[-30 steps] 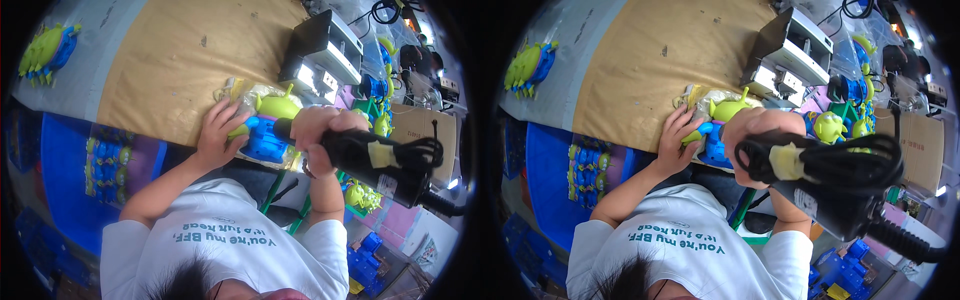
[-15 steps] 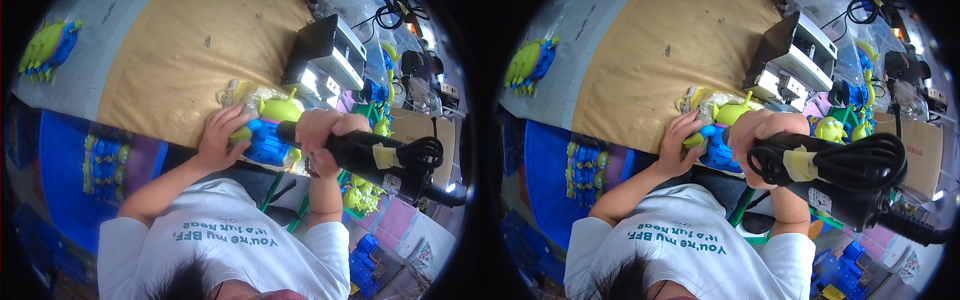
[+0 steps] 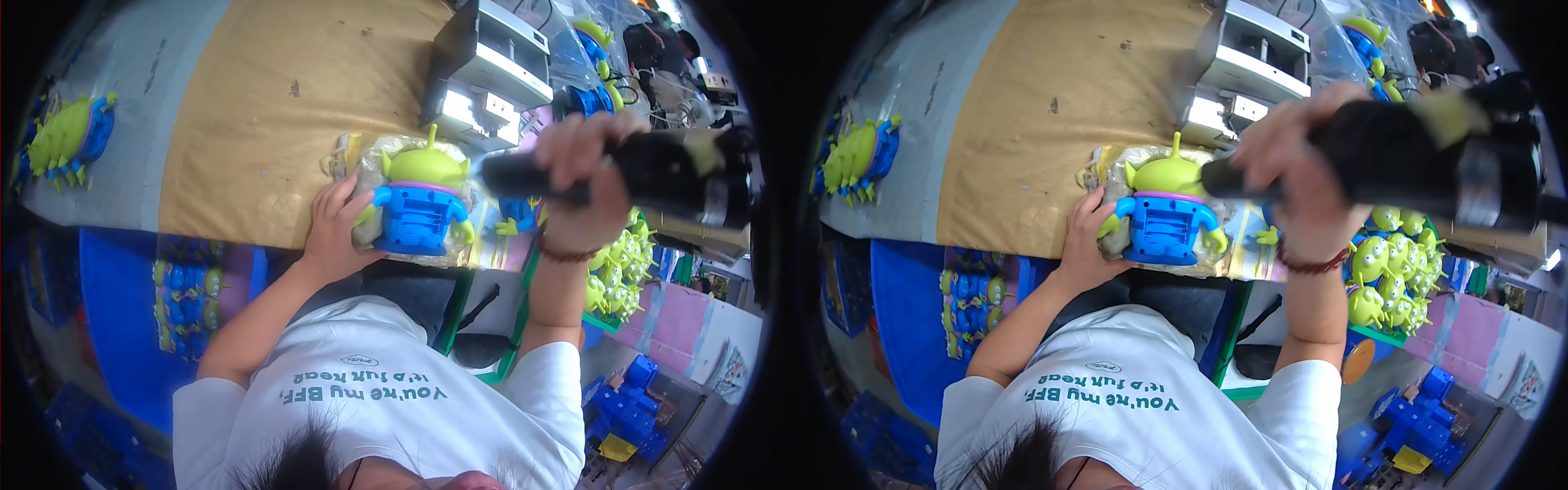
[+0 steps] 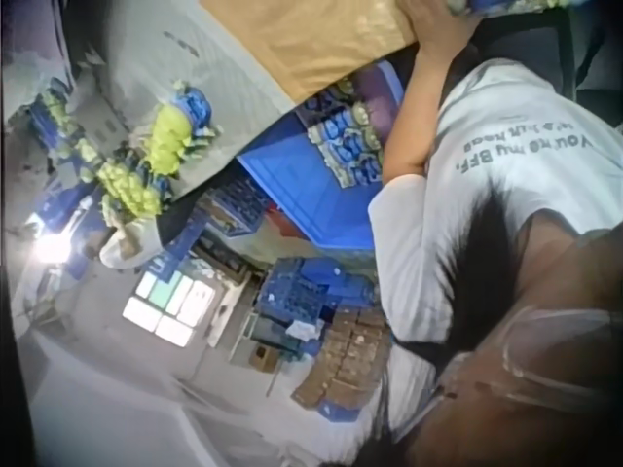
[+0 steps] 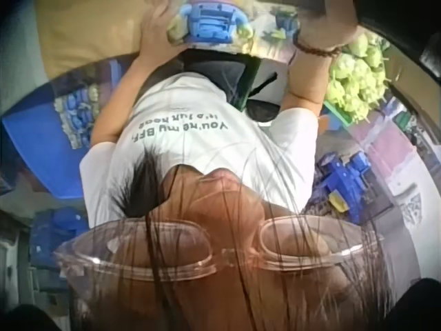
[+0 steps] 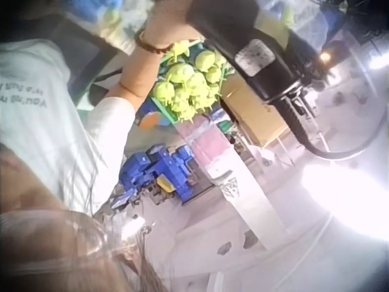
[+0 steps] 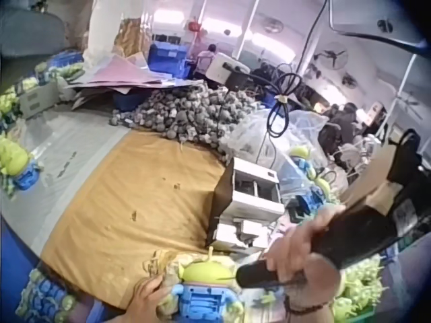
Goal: Cleaning toy alien figures with an air blower nozzle and placing them in a blue plastic bin.
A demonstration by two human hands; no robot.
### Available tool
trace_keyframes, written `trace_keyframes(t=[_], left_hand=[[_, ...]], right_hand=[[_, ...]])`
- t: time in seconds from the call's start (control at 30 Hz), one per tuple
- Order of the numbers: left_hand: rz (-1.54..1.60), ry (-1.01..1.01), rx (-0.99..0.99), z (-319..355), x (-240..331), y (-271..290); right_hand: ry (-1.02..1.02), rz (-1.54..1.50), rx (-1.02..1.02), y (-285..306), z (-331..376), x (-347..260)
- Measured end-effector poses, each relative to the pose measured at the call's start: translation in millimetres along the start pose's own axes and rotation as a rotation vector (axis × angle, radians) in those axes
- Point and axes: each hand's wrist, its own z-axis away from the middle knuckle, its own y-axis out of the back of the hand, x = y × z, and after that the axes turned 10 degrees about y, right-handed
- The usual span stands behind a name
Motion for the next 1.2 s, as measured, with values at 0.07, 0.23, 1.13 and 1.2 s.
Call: trace_keyframes(t=[0.07,0.23,1.13,1.2], left_hand=[[-0.001,0.014,-0.015,-0.6,2.4,-1.7],[0.013,-0.003,-0.009,0.8,0.7,-2.6],[-0.019,-0.017,0.011,5.8,1.7,-8.5],[-0.018,-0.01,0.006,6.1,2.5,-7.3]], right_hand=[[0.028,0.152,0.177,33.7,-15.5,-1.1],[0.047,0.399,0.314,78.6,-42.7,42.0],[0.007,0.117,-0.187,5.7,100.0,-18.0],[-0.021,0.034,-0.213,4.5,101.2,-19.0]])
